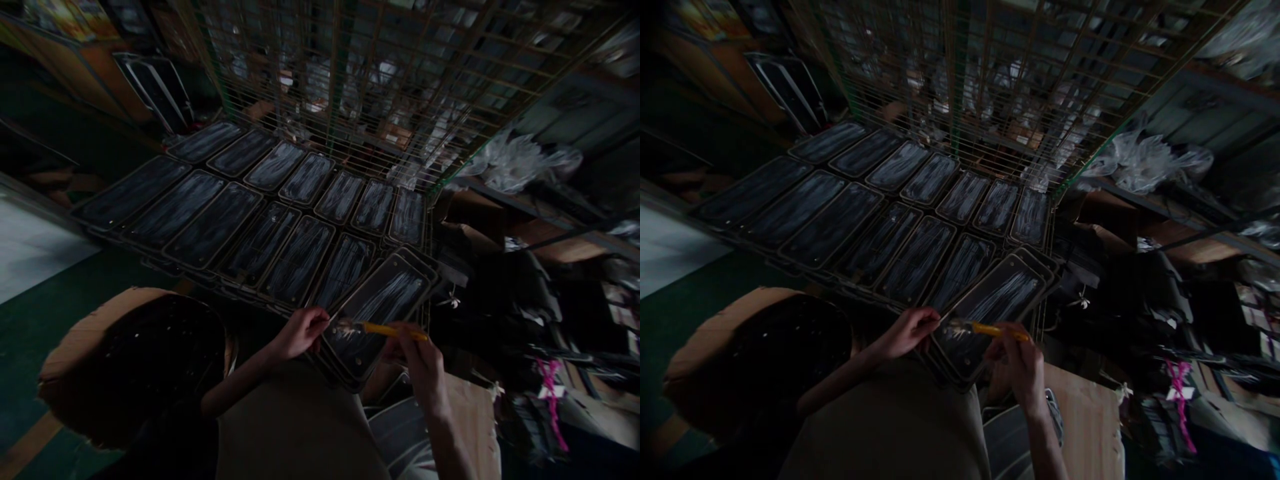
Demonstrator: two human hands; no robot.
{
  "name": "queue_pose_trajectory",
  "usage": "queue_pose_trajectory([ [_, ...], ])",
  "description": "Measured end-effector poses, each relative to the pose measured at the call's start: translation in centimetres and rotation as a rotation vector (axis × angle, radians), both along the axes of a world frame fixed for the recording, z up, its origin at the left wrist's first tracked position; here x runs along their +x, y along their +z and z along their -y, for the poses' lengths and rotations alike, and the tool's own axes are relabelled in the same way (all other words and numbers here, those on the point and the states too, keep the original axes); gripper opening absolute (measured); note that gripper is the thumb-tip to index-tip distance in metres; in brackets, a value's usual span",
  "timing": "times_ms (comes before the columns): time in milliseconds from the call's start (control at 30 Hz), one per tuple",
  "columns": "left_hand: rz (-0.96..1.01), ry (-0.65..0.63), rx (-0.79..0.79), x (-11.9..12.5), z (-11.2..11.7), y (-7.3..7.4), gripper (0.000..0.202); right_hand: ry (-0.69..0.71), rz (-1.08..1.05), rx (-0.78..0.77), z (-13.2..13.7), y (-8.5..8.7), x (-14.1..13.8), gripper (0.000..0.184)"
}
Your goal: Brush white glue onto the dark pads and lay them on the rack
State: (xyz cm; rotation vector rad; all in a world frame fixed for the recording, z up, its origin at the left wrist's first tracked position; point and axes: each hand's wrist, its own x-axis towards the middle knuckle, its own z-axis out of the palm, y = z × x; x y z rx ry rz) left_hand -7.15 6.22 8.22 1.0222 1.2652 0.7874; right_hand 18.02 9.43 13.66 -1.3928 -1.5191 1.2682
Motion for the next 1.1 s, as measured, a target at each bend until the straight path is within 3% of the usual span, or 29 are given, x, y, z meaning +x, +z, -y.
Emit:
queue_pose_trajectory([
  [100, -0.089, -0.026, 0.082, -0.2, 0.0, -0.4, 0.029, -0.148, 0.005, 0.140, -3.5, -1.4, 0.7, 0.027],
  [233, -0.148, -0.024, 0.138, -0.3, 0.0, -0.7, 0.027, -0.319, 0.154, 0.340, -7.2, -1.5, 1.4, 0.029],
  [367, -0.159, -0.009, 0.131, -0.2, 0.0, -0.8, 0.026, -0.318, 0.289, 0.471, -9.1, -1.7, 1.4, 0.034],
  [467, -0.171, -0.003, 0.138, -0.2, 0.0, -0.8, 0.026, -0.163, 0.423, 0.502, -8.6, -2.6, 1.0, 0.033],
  [567, -0.177, -0.005, 0.131, -0.2, 0.0, -0.8, 0.028, 0.020, 0.489, 0.463, -6.1, -2.8, 0.5, 0.028],
  [700, -0.076, 0.018, 0.051, -0.1, 0.2, -1.0, 0.034, 0.156, 0.355, 0.271, -2.1, -0.5, 0.4, 0.025],
  [800, 0.011, 0.026, -0.030, 0.0, 0.2, -0.7, 0.038, 0.107, 0.219, 0.178, -1.9, 1.4, 0.8, 0.025],
  [867, 0.008, 0.024, -0.041, 0.0, 0.2, -0.3, 0.039, -0.023, 0.206, 0.238, -3.5, 1.7, 1.1, 0.027],
  [967, -0.047, 0.011, -0.015, -0.1, 0.1, 0.0, 0.036, -0.173, 0.307, 0.388, -6.2, 0.3, 1.6, 0.029],
  [1033, -0.096, 0.011, 0.037, -0.1, 0.1, -0.1, 0.033, -0.140, 0.409, 0.430, -6.4, -1.0, 1.5, 0.029],
  [1100, -0.120, 0.017, 0.082, -0.1, 0.2, -0.2, 0.030, -0.050, 0.480, 0.426, -4.9, -1.8, 0.8, 0.028],
])
